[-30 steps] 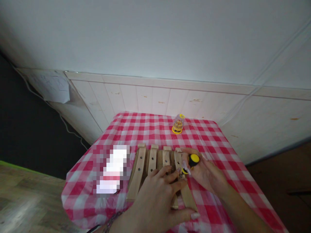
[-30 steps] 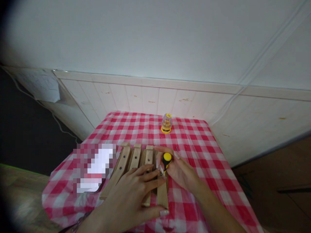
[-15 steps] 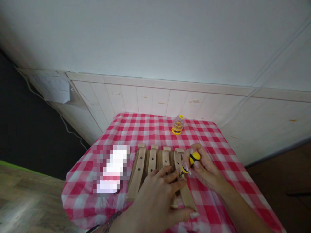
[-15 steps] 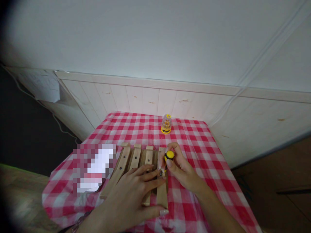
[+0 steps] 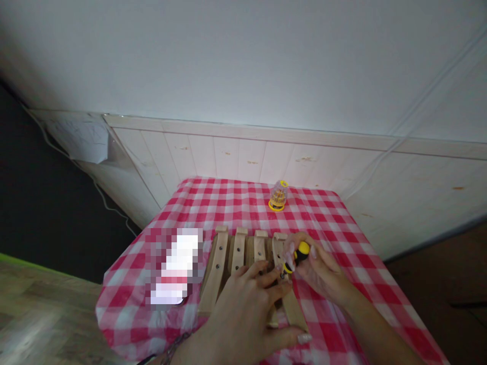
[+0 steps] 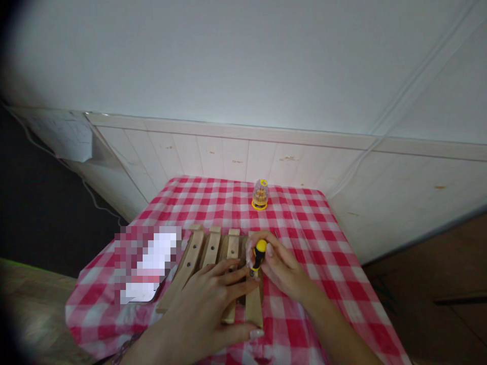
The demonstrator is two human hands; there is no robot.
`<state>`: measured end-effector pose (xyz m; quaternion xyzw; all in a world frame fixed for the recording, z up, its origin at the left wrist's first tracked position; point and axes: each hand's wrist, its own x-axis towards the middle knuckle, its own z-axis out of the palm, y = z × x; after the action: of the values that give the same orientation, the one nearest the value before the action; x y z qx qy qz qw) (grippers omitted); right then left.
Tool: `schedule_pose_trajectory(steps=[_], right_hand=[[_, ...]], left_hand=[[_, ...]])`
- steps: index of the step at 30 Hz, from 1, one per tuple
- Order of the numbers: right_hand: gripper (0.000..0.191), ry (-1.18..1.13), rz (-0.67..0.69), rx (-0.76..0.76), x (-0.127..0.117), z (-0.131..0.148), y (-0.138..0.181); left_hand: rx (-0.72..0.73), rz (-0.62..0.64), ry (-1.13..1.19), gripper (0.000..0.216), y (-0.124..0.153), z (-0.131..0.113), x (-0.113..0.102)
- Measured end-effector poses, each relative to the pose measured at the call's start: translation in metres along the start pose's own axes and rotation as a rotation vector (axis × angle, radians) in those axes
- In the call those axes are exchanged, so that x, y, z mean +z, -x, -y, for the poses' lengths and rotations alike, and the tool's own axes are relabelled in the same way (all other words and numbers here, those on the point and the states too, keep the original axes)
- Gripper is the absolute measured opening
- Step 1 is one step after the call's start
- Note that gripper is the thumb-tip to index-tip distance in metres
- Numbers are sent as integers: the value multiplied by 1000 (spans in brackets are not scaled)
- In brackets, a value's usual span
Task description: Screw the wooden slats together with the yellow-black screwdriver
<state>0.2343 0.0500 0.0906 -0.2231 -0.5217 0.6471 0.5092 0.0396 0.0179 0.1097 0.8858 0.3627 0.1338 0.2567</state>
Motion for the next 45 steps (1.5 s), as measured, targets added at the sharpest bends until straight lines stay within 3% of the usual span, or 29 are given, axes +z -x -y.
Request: schedule_pose_trajectory(steps=[6,15,19,27,32,38,42,45], right_hand=[[19,76,12,-66,0,-3,1],[46,-80,-98,22,6,-4,-2],[33,-90,-86,25,4,-4,-1],[27,62,-36,-52,4,-2,0],[30,50,-23,-32,6,-4,-3],[46,-29,-126,10,7,-5,-4],[35,-71,-87,49,9,-2,-5],[37,-62,-38,57,9,0,-4]], left_hand=[[7,-1,11,53,0,1,1],[3,-4,19,55,0,1,2],[0,0,23,54,1,0,1],[-10,-7,27,53,1,-1,0],[4,-23,35,50,-1,0,1],[12,-26,40,51,-1,1,1],[6,-28,45,52,0,1,2],[2,-35,40,54,0,1,2]])
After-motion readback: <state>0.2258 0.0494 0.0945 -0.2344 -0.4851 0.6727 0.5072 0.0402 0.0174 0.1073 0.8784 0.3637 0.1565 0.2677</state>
